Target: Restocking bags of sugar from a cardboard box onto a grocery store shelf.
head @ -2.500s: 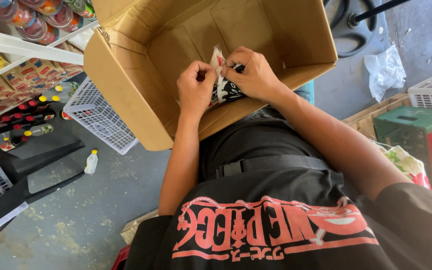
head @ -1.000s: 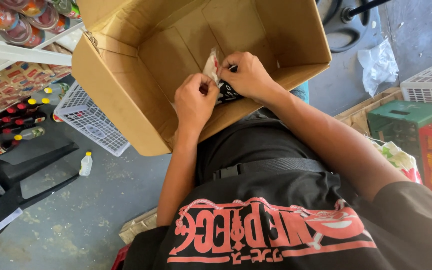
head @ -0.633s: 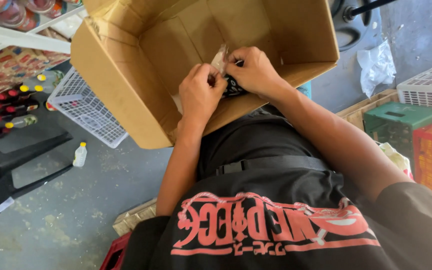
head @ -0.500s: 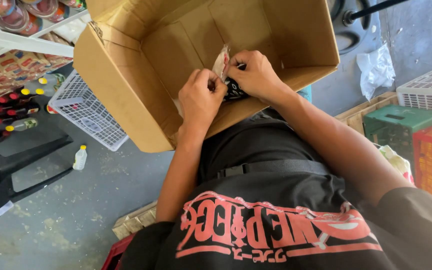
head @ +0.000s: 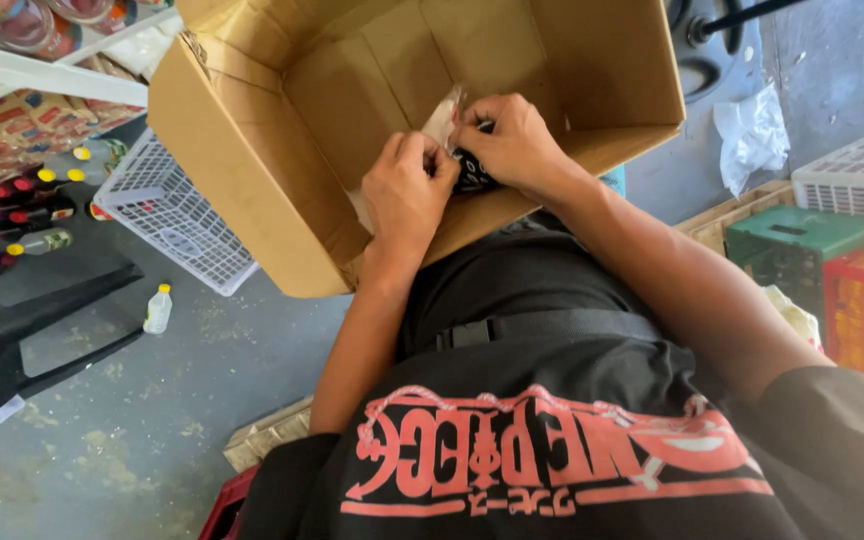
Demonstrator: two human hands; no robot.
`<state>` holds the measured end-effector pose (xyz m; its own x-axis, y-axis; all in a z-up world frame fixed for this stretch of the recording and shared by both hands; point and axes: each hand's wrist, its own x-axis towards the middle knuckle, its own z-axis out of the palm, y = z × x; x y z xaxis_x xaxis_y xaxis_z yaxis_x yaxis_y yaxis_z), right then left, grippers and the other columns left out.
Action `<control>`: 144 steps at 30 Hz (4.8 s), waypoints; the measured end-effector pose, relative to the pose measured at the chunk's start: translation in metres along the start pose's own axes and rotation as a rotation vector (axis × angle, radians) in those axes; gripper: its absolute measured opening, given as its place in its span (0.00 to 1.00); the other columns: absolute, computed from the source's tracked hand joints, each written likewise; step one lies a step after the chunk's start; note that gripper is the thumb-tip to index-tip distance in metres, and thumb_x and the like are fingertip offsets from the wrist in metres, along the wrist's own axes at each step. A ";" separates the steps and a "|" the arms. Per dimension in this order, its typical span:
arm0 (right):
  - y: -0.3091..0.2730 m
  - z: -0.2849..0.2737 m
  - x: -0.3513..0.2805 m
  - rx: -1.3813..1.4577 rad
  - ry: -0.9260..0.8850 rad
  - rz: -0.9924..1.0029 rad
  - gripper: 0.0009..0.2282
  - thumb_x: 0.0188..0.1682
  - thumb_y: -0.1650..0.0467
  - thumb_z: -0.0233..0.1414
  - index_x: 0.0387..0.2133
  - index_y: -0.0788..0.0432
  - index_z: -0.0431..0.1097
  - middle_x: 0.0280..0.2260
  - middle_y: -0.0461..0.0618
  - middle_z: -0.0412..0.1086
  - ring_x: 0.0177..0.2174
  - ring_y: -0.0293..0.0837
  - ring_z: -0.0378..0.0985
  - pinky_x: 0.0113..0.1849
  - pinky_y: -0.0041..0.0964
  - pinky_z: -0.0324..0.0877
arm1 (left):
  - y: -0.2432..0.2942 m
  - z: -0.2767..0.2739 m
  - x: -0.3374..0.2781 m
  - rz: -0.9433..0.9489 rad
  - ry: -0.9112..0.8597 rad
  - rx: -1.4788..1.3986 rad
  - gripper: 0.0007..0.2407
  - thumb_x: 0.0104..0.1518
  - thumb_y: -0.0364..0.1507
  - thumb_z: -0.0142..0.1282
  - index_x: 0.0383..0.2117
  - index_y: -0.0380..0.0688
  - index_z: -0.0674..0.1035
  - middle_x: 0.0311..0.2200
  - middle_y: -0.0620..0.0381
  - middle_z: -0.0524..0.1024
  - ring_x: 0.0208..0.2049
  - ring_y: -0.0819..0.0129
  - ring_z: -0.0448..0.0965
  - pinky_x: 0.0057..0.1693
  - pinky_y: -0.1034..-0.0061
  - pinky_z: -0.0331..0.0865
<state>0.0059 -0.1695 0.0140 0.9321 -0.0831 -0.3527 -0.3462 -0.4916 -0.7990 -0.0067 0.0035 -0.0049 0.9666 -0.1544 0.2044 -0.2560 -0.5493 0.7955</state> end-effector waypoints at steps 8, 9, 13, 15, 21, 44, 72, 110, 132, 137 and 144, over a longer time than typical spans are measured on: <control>0.016 0.003 0.002 0.132 -0.034 0.043 0.07 0.48 0.71 0.58 0.28 0.64 0.77 0.22 0.45 0.72 0.24 0.31 0.69 0.28 0.32 0.66 | 0.004 -0.002 0.004 0.023 0.011 -0.039 0.05 0.50 0.24 0.65 0.25 0.44 0.77 0.28 0.55 0.76 0.27 0.58 0.81 0.35 0.66 0.75; 0.013 0.001 0.004 0.161 -0.053 0.046 0.07 0.49 0.71 0.57 0.28 0.65 0.76 0.21 0.43 0.71 0.24 0.30 0.67 0.27 0.32 0.64 | 0.004 -0.004 0.005 0.029 0.022 -0.062 0.05 0.49 0.23 0.65 0.25 0.44 0.77 0.27 0.55 0.76 0.27 0.59 0.81 0.35 0.67 0.75; 0.001 -0.003 -0.006 0.187 -0.057 0.008 0.07 0.51 0.71 0.57 0.29 0.65 0.75 0.23 0.43 0.71 0.25 0.30 0.67 0.28 0.31 0.65 | 0.011 -0.010 0.012 -0.011 0.002 -0.099 0.04 0.52 0.23 0.64 0.26 0.44 0.78 0.28 0.55 0.76 0.29 0.60 0.82 0.37 0.67 0.76; 0.004 -0.002 -0.008 0.273 -0.067 -0.086 0.06 0.52 0.73 0.56 0.30 0.66 0.74 0.27 0.44 0.73 0.30 0.31 0.70 0.33 0.30 0.68 | 0.019 -0.020 0.015 0.063 0.014 -0.102 0.06 0.53 0.26 0.66 0.32 0.41 0.80 0.32 0.53 0.77 0.36 0.54 0.80 0.43 0.63 0.74; 0.004 -0.005 -0.011 0.368 -0.041 -0.126 0.04 0.54 0.74 0.54 0.32 0.66 0.73 0.31 0.46 0.75 0.33 0.33 0.74 0.39 0.30 0.70 | 0.005 -0.012 0.017 0.050 -0.182 -0.139 0.19 0.57 0.33 0.63 0.53 0.37 0.79 0.52 0.44 0.78 0.51 0.47 0.78 0.54 0.62 0.73; -0.013 0.008 -0.039 -0.252 0.152 -0.763 0.09 0.44 0.79 0.56 0.38 0.59 0.74 0.49 0.58 0.65 0.50 0.58 0.70 0.52 0.45 0.69 | -0.024 0.004 0.008 -0.227 0.106 -0.494 0.15 0.69 0.36 0.52 0.46 0.35 0.83 0.37 0.50 0.83 0.39 0.73 0.78 0.47 0.76 0.73; -0.011 -0.028 -0.067 -0.193 0.171 -0.424 0.20 0.38 0.81 0.49 0.46 0.60 0.74 0.40 0.71 0.62 0.32 0.72 0.73 0.37 0.59 0.70 | -0.055 0.029 0.059 -0.201 -0.023 -1.561 0.25 0.79 0.48 0.44 0.73 0.48 0.59 0.77 0.56 0.52 0.80 0.60 0.43 0.78 0.40 0.29; -0.185 0.140 -0.146 0.228 0.022 -0.376 0.27 0.52 0.66 0.63 0.60 0.65 0.62 0.50 0.51 0.70 0.46 0.38 0.73 0.49 0.37 0.72 | 0.027 -0.299 -0.004 0.097 -0.111 -0.562 0.15 0.77 0.37 0.48 0.54 0.37 0.80 0.43 0.56 0.84 0.38 0.81 0.78 0.46 0.85 0.73; -0.227 0.173 -0.153 0.450 -0.009 -0.448 0.20 0.55 0.64 0.61 0.54 0.66 0.69 0.46 0.44 0.73 0.44 0.30 0.71 0.46 0.29 0.71 | -0.026 -0.365 -0.029 0.108 -0.173 -0.529 0.27 0.62 0.41 0.65 0.61 0.35 0.73 0.51 0.51 0.82 0.51 0.67 0.83 0.51 0.78 0.75; -0.234 0.162 -0.149 0.429 -0.020 -0.437 0.19 0.55 0.64 0.60 0.53 0.65 0.68 0.45 0.44 0.74 0.44 0.30 0.72 0.47 0.29 0.71 | -0.016 -0.352 -0.025 0.001 -0.192 -0.632 0.24 0.64 0.40 0.63 0.61 0.36 0.74 0.48 0.53 0.84 0.47 0.71 0.86 0.50 0.80 0.78; -0.241 0.126 -0.145 0.524 -0.071 -0.467 0.21 0.55 0.67 0.58 0.58 0.64 0.64 0.50 0.44 0.71 0.50 0.32 0.70 0.51 0.32 0.70 | -0.001 -0.310 -0.016 0.009 -0.030 -0.420 0.20 0.62 0.37 0.65 0.55 0.36 0.79 0.31 0.55 0.80 0.33 0.74 0.77 0.43 0.79 0.75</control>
<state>-0.0593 0.0701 0.1964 0.9926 0.1007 0.0678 0.0659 0.0215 -0.9976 -0.0187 0.2614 0.1680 0.9619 -0.1854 0.2009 -0.2322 -0.1658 0.9584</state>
